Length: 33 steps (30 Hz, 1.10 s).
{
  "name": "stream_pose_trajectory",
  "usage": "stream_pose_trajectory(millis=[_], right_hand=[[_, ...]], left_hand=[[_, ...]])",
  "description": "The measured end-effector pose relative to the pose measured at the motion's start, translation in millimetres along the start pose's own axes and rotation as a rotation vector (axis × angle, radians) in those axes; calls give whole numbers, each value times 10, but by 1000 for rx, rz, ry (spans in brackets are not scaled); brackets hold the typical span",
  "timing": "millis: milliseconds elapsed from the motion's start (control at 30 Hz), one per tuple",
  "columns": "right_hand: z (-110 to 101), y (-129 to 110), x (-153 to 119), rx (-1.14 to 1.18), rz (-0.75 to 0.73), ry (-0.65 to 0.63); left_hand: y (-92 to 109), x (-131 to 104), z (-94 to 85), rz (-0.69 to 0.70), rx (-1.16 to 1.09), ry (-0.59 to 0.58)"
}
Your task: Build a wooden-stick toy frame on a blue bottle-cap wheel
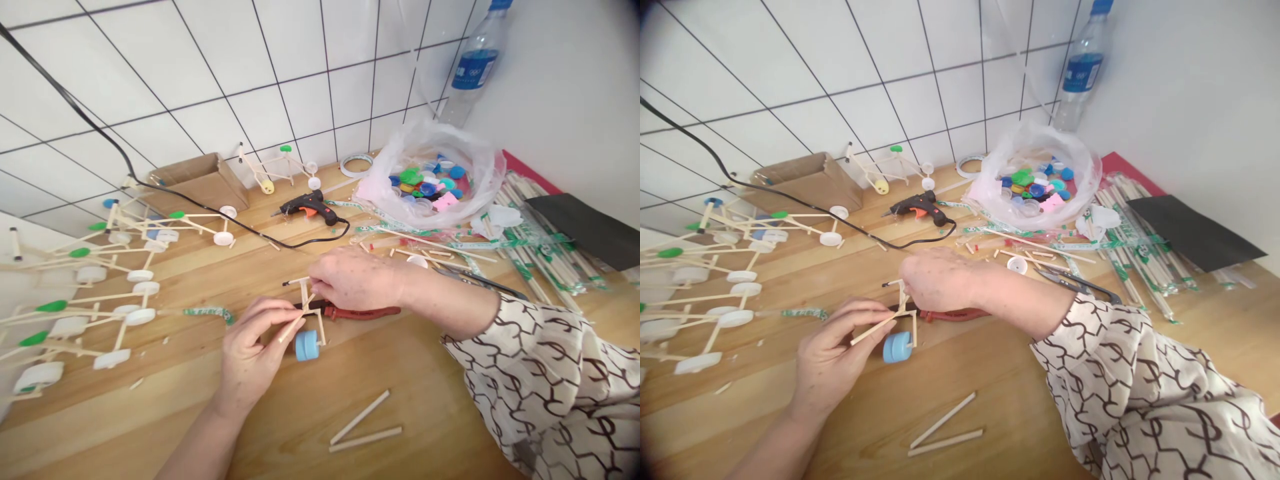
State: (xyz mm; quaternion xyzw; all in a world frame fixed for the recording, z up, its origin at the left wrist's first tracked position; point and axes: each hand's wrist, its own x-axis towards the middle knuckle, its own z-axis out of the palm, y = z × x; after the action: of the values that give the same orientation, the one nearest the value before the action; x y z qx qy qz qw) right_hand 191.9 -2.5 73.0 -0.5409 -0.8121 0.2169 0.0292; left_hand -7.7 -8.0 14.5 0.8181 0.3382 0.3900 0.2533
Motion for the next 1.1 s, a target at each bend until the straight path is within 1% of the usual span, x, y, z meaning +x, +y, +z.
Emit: stream_pose_trajectory(millis=[300, 500, 667, 800, 1100], right_hand=[[17, -67, 15, -51, -2, 35], [17, -97, 28, -47, 18, -15], [-4, -109, 20, -69, 41, 5], [-36, -114, 5, -58, 52, -5], [-52, -87, -12, -34, 19, 20]], left_hand=[[-5, 1, 1, 9, -10, -9], [-6, -2, 2, -8, 0, -8], [-15, 3, -4, 0, -5, -10], [-6, 3, -7, -7, -1, -14], [6, 8, -10, 15, -17, -14]])
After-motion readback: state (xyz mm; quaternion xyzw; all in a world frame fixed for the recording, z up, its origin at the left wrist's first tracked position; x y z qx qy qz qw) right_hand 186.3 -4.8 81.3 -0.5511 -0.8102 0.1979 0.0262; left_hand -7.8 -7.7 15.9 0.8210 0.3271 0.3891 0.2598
